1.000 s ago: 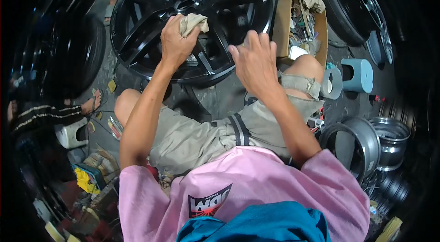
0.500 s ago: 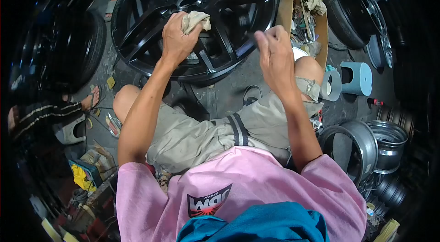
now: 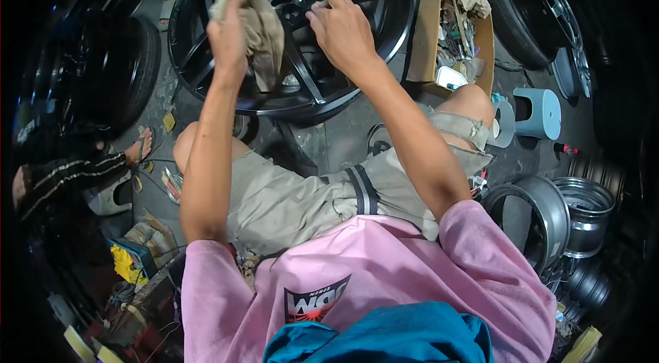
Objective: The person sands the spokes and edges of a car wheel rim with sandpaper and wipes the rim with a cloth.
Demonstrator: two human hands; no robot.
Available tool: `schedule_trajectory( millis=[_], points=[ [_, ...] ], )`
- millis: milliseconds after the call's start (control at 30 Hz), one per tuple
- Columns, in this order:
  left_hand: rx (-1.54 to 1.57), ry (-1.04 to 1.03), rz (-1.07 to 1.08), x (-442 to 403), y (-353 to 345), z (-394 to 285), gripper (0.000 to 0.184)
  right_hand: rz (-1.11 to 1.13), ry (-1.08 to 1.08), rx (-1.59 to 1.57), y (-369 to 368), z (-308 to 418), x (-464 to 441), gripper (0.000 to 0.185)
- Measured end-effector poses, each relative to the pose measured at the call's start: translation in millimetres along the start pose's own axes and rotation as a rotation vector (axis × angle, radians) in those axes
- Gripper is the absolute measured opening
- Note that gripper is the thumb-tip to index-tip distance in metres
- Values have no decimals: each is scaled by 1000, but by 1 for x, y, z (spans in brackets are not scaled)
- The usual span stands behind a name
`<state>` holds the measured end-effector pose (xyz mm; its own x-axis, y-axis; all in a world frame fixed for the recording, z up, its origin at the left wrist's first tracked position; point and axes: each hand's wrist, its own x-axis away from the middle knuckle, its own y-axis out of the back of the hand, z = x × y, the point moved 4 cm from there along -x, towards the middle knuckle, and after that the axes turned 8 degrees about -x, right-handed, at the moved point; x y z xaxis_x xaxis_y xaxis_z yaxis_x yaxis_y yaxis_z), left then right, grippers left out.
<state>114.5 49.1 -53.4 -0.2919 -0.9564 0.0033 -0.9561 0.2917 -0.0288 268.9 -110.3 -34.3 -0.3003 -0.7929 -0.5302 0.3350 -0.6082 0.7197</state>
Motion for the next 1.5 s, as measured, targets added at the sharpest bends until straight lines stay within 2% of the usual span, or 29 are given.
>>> schedule_trajectory(
  millis=[67,100,133,200,233,267,333,400,467,533,600,667,733,800,833,967,1067,1100,1133,1200,1267,1367,1400,1467,1500],
  points=[
    [203,-182,-95,-18,18,-20,38,-51,11,-114,9,5,22,22],
    [120,-304,-148,-29,28,-28,41,-89,-57,-151,23,15,43,22],
    [11,-484,-160,-33,33,-38,41,-55,-161,-196,30,20,67,25],
    [-167,-587,-150,-31,23,-51,41,-125,-43,-17,45,33,97,27],
    [-268,-572,-158,-36,14,-43,38,-120,-46,-18,40,32,92,27],
    [-431,-696,-158,-39,4,-36,43,-155,-68,-69,33,28,80,25],
    [-893,-787,11,-54,-11,-6,56,-167,-178,-226,14,12,40,23],
    [-986,-709,153,-38,-21,9,72,-10,-325,-109,3,1,5,23],
    [-1020,-796,119,-25,-17,2,84,17,-153,-60,3,6,18,24],
    [-945,-689,127,-21,-7,-18,86,-8,64,-31,21,21,54,25],
    [-851,-658,147,-32,12,-21,90,29,153,-3,29,18,48,24],
    [-852,-548,151,-28,23,-23,91,66,260,64,26,15,35,23],
    [-888,-520,173,-25,30,-17,90,145,290,167,3,2,-5,18],
    [-930,-484,196,-14,36,-17,89,243,278,321,-15,-13,-41,22],
    [-927,-484,200,-12,40,-18,86,227,278,327,-21,-20,-52,26],
    [-946,-417,246,-19,55,-20,76,266,404,97,-16,-13,-36,16],
    [-1065,-370,182,-29,71,-9,73,250,405,34,-3,-35,-44,18],
    [-1129,-366,145,-29,74,-7,72,227,355,7,-2,-42,-56,21],
    [-1130,-370,148,-28,76,-6,72,248,204,65,-2,-51,-59,24],
    [-1182,-261,182,-33,79,-5,71,228,297,52,-5,-43,-49,23],
    [-1181,-271,173,-35,77,-8,69,247,383,-31,2,-31,-38,24],
    [-1226,-263,195,-31,80,-16,66,184,260,-94,16,-59,-47,23],
    [-1230,-246,198,-26,82,-22,64,179,111,-79,20,-74,-51,25],
    [-1217,-203,167,-20,89,-29,60,240,-30,27,32,-100,-55,27],
    [-1191,-176,166,-18,96,-32,60,225,-24,-21,39,-104,-53,28]
  ],
)
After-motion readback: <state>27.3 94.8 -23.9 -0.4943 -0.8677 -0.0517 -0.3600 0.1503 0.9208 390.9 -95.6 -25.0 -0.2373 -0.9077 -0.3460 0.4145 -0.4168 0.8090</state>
